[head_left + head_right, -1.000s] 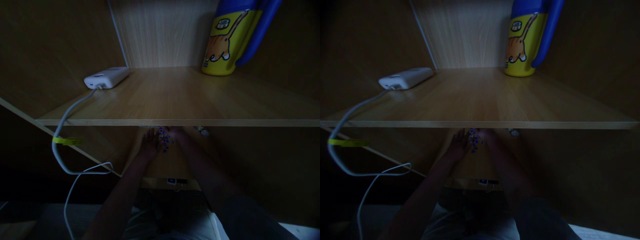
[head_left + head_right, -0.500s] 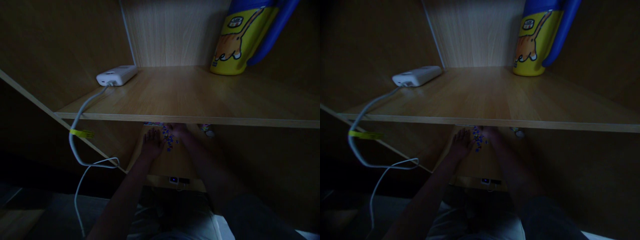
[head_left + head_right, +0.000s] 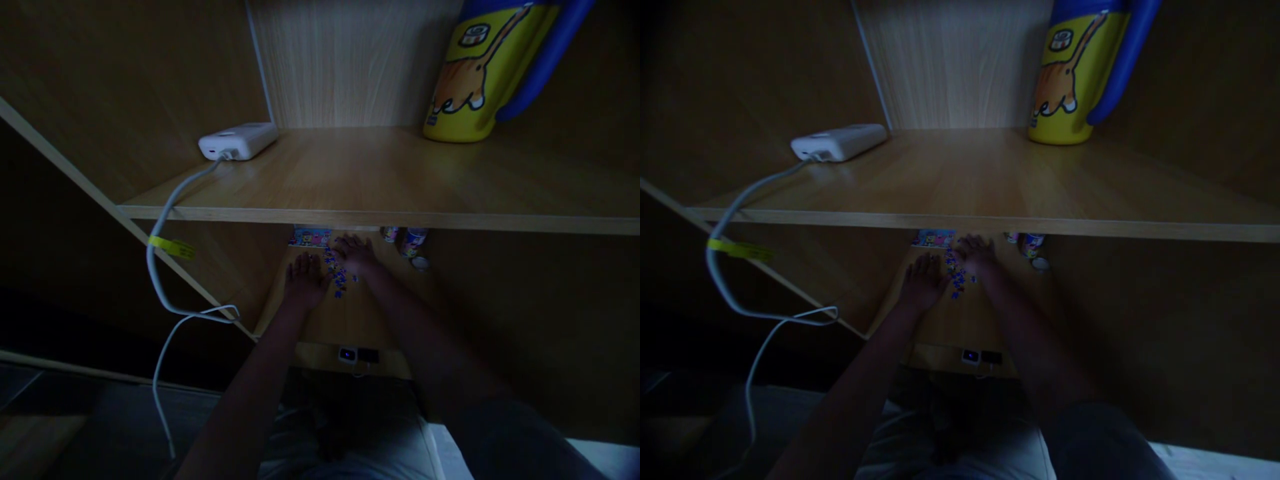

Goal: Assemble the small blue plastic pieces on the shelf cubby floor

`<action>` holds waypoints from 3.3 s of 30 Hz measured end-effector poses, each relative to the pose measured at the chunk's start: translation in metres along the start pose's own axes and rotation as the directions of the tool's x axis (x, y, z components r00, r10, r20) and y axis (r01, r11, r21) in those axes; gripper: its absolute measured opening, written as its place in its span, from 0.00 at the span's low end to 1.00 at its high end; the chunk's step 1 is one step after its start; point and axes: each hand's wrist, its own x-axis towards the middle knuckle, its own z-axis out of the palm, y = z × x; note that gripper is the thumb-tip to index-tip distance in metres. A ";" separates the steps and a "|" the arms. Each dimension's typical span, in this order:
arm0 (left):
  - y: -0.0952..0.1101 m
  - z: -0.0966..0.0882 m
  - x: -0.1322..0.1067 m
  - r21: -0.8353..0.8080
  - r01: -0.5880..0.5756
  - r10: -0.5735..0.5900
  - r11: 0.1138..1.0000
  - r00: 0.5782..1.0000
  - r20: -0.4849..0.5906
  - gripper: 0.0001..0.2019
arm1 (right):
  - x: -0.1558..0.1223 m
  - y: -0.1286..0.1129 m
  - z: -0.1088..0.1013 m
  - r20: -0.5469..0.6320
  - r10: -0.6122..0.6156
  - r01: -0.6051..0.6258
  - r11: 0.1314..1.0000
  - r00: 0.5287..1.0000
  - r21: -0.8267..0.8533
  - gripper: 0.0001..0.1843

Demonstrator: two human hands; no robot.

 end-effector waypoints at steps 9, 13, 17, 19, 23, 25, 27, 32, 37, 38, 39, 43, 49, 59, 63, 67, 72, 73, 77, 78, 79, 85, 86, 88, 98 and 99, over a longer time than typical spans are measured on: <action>0.002 0.002 -0.020 -0.014 -0.010 0.009 1.000 1.000 -0.030 0.43 | -0.036 0.000 0.003 -0.039 -0.021 0.021 1.000 0.999 0.004 0.40; 0.001 -0.001 -0.033 -0.020 -0.039 0.038 0.999 0.998 -0.042 0.42 | -0.046 0.002 0.004 -0.120 -0.010 0.011 1.000 0.993 0.014 0.39; 0.000 -0.008 -0.038 -0.020 -0.203 0.203 0.979 0.979 -0.024 0.33 | -0.062 0.000 0.006 -0.121 -0.075 0.077 0.997 0.990 0.013 0.38; 0.000 -0.010 -0.038 -0.020 -0.260 0.260 0.965 0.966 -0.002 0.31 | -0.074 -0.002 0.008 -0.097 -0.114 0.115 0.993 0.989 0.011 0.38; 0.000 -0.008 -0.035 -0.017 -0.239 0.239 0.971 0.971 0.007 0.34 | -0.097 -0.005 0.009 -0.047 -0.177 0.177 0.984 0.983 0.004 0.38; 0.000 -0.006 -0.034 -0.016 -0.222 0.222 0.975 0.975 -0.001 0.36 | -0.106 -0.007 0.008 -0.030 -0.205 0.206 0.979 0.978 0.000 0.38; 0.000 -0.004 -0.035 -0.015 -0.217 0.217 0.976 0.976 -0.005 0.37 | -0.114 -0.010 0.007 -0.020 -0.221 0.221 0.975 0.975 -0.003 0.39; 0.001 -0.006 -0.035 -0.013 -0.223 0.223 0.975 0.975 -0.002 0.37 | -0.120 -0.014 0.006 -0.010 -0.227 0.227 0.974 0.974 -0.010 0.40; 0.001 -0.006 -0.034 -0.010 -0.224 0.224 0.975 0.975 0.010 0.33 | -0.118 -0.013 0.007 -0.006 -0.237 0.237 0.971 0.972 -0.024 0.38; 0.001 -0.006 -0.034 -0.010 -0.220 0.220 0.975 0.975 0.008 0.33 | -0.117 -0.012 0.008 -0.009 -0.236 0.236 0.971 0.972 -0.028 0.38; 0.001 -0.005 -0.034 -0.010 -0.216 0.216 0.976 0.976 0.004 0.34 | -0.117 -0.012 0.008 -0.011 -0.234 0.234 0.972 0.972 -0.030 0.38; 0.001 -0.003 -0.035 -0.006 -0.193 0.193 0.981 0.981 -0.009 0.36 | -0.117 -0.012 0.009 -0.014 -0.214 0.214 0.976 0.977 -0.034 0.39; 0.001 -0.004 -0.036 -0.002 -0.182 0.182 0.983 0.983 -0.010 0.37 | -0.116 -0.013 0.010 -0.028 -0.141 0.140 0.990 0.990 -0.031 0.45; 0.001 -0.002 -0.036 0.011 -0.171 0.171 0.985 0.985 -0.001 0.38 | -0.113 -0.010 0.020 -0.046 -0.017 0.016 0.999 0.999 -0.035 0.50; 0.002 -0.004 -0.037 0.021 -0.165 0.165 0.986 0.986 0.009 0.38 | -0.114 -0.011 0.019 -0.049 0.005 -0.007 0.999 0.999 -0.041 0.51; 0.004 -0.006 -0.037 0.028 -0.160 0.159 0.987 0.987 0.019 0.37 | -0.114 -0.013 0.017 -0.038 0.018 -0.020 0.999 0.999 -0.044 0.52; 0.005 -0.009 -0.038 0.035 -0.152 0.150 0.988 0.988 0.033 0.37 | -0.115 -0.014 0.014 -0.028 0.021 -0.022 0.999 0.999 -0.044 0.52; 0.005 -0.010 -0.039 0.037 -0.151 0.150 0.988 0.988 0.034 0.37 | -0.115 -0.014 0.014 -0.025 0.019 -0.020 0.999 0.999 -0.043 0.52; 0.006 -0.011 -0.039 0.042 -0.150 0.148 0.988 0.988 0.034 0.37 | -0.115 -0.014 0.014 -0.028 0.021 -0.022 0.999 0.999 -0.041 0.51; 0.006 -0.011 -0.039 0.042 -0.150 0.148 0.988 0.988 0.035 0.37 | -0.116 -0.014 0.015 -0.032 0.020 -0.022 0.999 0.999 -0.041 0.51; 0.006 -0.011 -0.039 0.042 -0.150 0.148 0.988 0.988 0.036 0.37 | -0.116 -0.014 0.015 -0.036 0.019 -0.021 0.999 0.999 -0.041 0.50; 0.005 -0.010 -0.039 0.034 -0.150 0.149 0.988 0.988 0.030 0.36 | -0.109 -0.013 0.010 -0.093 -0.010 0.006 0.999 0.996 -0.040 0.45; 0.005 -0.010 -0.039 0.032 -0.151 0.150 0.988 0.988 0.028 0.36 | -0.105 -0.013 0.008 -0.107 -0.023 0.019 0.999 0.994 -0.044 0.44; 0.005 -0.009 -0.038 0.027 -0.151 0.151 0.988 0.988 0.023 0.36 | -0.093 -0.014 0.003 -0.129 -0.059 0.053 0.997 0.990 -0.055 0.40; 0.001 -0.002 -0.038 0.025 -0.160 0.160 0.987 0.987 -0.004 0.36 | -0.051 -0.025 0.005 -0.161 -0.128 0.119 0.991 0.979 -0.066 0.32; 0.001 -0.001 -0.038 0.025 -0.161 0.161 0.987 0.987 -0.007 0.37 | -0.051 -0.024 0.006 -0.162 -0.123 0.114 0.991 0.979 -0.064 0.32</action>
